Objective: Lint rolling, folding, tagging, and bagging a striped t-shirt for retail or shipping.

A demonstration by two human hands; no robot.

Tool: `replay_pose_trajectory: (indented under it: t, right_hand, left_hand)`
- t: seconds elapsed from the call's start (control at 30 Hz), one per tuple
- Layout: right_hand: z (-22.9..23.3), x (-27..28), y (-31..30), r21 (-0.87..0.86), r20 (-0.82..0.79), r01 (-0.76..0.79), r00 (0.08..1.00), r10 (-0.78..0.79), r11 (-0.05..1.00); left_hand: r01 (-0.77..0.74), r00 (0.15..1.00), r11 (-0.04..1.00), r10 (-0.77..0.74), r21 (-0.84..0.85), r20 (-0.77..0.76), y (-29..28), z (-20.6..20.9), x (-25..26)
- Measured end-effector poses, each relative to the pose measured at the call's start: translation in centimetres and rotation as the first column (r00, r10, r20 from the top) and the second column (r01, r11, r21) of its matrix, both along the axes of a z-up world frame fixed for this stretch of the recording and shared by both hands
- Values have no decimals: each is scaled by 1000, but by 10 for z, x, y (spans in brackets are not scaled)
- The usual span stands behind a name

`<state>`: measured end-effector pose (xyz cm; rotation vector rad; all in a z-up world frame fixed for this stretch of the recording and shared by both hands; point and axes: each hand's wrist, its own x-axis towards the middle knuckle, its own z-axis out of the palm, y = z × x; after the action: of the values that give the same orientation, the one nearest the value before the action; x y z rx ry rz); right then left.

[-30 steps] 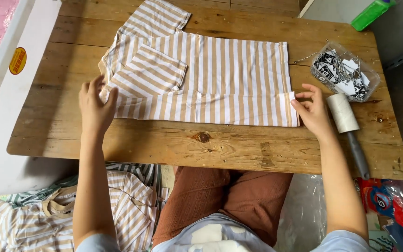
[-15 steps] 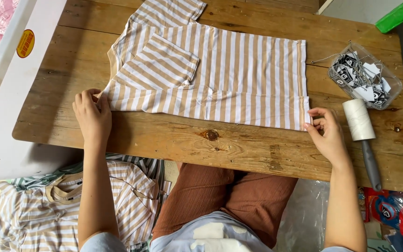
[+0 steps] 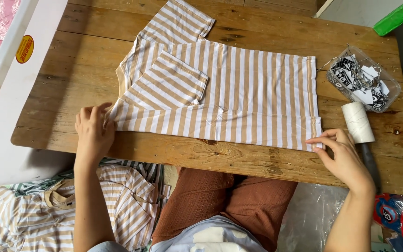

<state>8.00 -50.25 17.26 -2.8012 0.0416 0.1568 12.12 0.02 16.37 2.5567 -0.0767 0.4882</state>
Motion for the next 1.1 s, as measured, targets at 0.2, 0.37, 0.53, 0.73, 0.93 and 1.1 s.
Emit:
replay_pose_trajectory:
  t: [0.2, 0.37, 0.53, 0.73, 0.93, 1.1]
  right_hand:
    - [9, 35, 62, -46, 156, -208, 965, 212, 977]
    - [-21, 32, 50, -194, -26, -223, 975, 222, 955]
    - [3, 25, 47, -166, -117, -220, 972, 202, 961]
    - [30, 82, 36, -20, 3, -136, 991, 136, 991]
    - [0, 171, 20, -7, 271, -139, 953, 136, 990]
    - [-49, 184, -3, -276, 415, -100, 885, 213, 956]
  left_hand:
    - [238, 968, 944, -210, 230, -138, -63, -5, 33]
    - [319, 929, 906, -241, 279, -280, -64, -11, 39]
    - [389, 815, 859, -151, 334, -560, -60, 2, 51]
    - [308, 913, 894, -182, 326, -364, -76, 13, 164]
    - [214, 977, 976, -215, 48, 1, -101, -47, 306]
    - [-91, 994, 973, 102, 211, -40, -109, -89, 349]
